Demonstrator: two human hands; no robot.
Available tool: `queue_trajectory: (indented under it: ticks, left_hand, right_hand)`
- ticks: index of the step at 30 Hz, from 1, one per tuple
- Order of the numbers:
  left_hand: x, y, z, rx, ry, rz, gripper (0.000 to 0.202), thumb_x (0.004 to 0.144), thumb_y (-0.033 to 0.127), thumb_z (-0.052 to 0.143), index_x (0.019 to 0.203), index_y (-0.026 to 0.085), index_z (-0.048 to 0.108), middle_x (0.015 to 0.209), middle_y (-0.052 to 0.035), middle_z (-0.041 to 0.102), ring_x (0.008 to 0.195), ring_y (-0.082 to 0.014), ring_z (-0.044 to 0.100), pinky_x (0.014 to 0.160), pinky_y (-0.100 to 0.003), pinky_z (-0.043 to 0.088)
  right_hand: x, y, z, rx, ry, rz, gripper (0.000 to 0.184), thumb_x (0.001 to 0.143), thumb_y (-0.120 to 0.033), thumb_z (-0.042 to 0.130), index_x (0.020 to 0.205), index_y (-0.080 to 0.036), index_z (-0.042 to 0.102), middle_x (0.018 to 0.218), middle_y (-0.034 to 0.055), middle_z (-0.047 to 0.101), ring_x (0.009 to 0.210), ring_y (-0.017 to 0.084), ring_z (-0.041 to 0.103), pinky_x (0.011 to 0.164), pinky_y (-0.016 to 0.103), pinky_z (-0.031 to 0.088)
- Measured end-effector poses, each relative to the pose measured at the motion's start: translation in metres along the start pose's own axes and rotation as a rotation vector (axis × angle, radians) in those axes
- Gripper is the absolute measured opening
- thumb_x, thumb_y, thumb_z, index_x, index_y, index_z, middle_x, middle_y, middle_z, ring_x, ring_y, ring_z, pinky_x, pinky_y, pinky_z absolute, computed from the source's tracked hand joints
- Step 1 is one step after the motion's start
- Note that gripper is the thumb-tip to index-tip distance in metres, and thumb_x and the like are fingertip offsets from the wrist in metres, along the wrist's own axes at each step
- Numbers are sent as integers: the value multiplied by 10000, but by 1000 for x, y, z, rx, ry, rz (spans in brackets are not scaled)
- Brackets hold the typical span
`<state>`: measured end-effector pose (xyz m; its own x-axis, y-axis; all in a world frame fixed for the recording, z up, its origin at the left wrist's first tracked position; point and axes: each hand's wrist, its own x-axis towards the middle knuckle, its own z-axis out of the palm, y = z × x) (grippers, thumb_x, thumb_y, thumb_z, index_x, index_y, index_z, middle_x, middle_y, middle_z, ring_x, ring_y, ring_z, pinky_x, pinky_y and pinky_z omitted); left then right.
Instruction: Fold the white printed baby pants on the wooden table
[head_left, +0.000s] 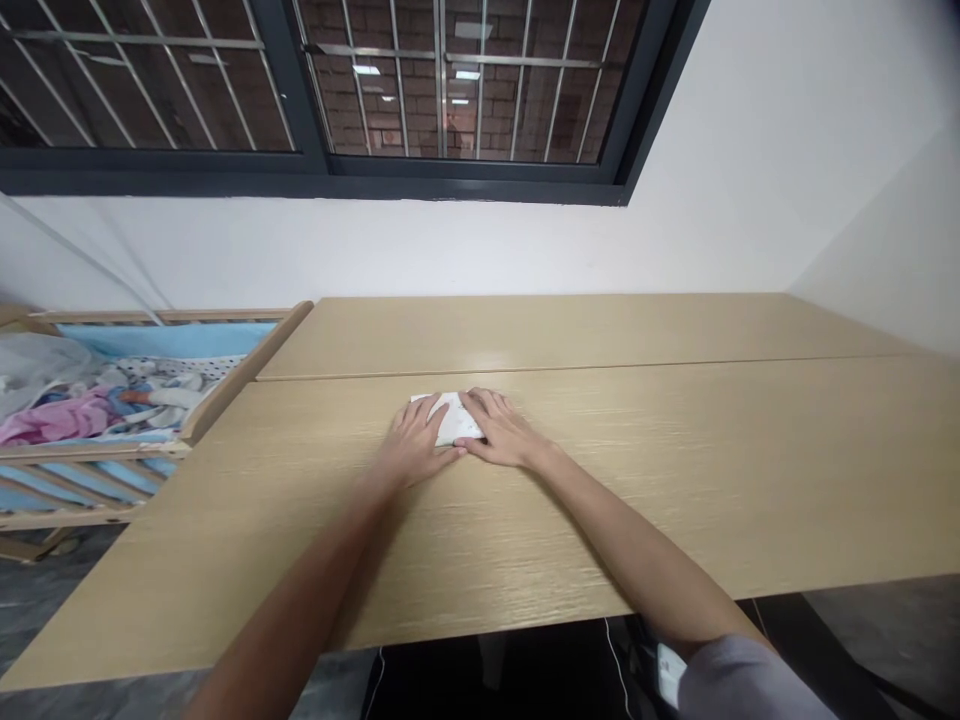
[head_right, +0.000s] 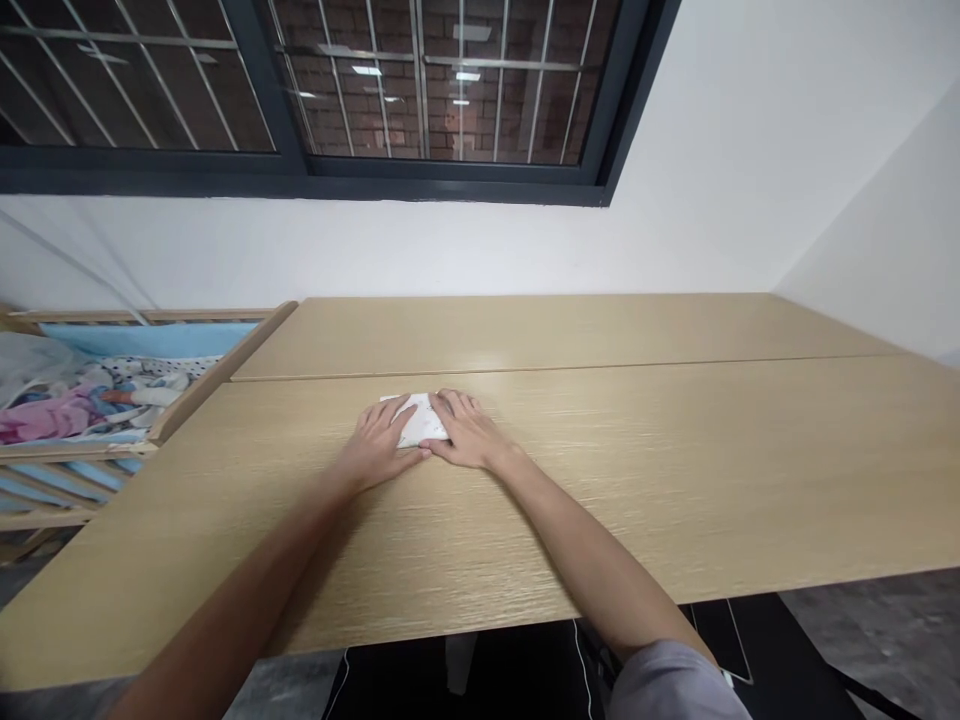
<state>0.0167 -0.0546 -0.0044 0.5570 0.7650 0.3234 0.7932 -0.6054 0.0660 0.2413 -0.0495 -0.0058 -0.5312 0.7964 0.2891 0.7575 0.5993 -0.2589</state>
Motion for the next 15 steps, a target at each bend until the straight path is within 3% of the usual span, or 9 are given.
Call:
queue_trajectory:
  ticks: [4, 7, 10, 12, 15]
  left_hand:
    - [2, -8, -10, -22, -34, -36, 702, 864, 606, 620, 1389, 150, 526, 1423, -174, 578, 1300, -367, 502, 1091, -523, 351]
    - [4, -7, -8, -26, -29, -63, 533, 893, 357, 596, 1379, 149, 530, 1384, -165, 614, 1273, -345, 530, 1073, -501, 366]
    - [6, -3, -8, -21, 1, -68, 420, 895, 184, 503, 1305, 172, 597, 1383, -157, 616, 1257, -319, 546, 1082, -499, 359]
    - [8, 1, -14, -17, 57, -81, 364, 916, 182, 474, 1237, 192, 647, 1384, -158, 604, 1256, -323, 542, 1076, -513, 367]
    - [10, 10, -31, -95, 142, -156, 298, 948, 249, 455, 1121, 203, 694, 1221, -148, 662, 1175, -322, 582, 1028, -515, 422]
  right_hand:
    - [0, 7, 0, 87, 5, -61, 789, 912, -503, 596, 1565, -167, 309, 1512, 192, 441, 1380, 342, 401, 1146, 531, 304]
    - [2, 13, 8, 167, 55, 16, 750, 862, -334, 614, 1539, -158, 341, 1492, 184, 464, 1360, 327, 424, 1130, 515, 318]
    - [6, 15, 13, 205, 130, 64, 594, 820, -229, 592, 1405, -178, 503, 1426, 157, 518, 1315, 317, 457, 1099, 506, 340]
    - [8, 14, 11, 269, 181, 83, 450, 826, -222, 576, 1275, -193, 582, 1339, 137, 578, 1264, 304, 499, 1074, 501, 363]
    - [13, 11, 2, 551, 282, 156, 322, 870, -304, 572, 1177, -209, 569, 1163, 101, 660, 1105, 259, 600, 975, 439, 458]
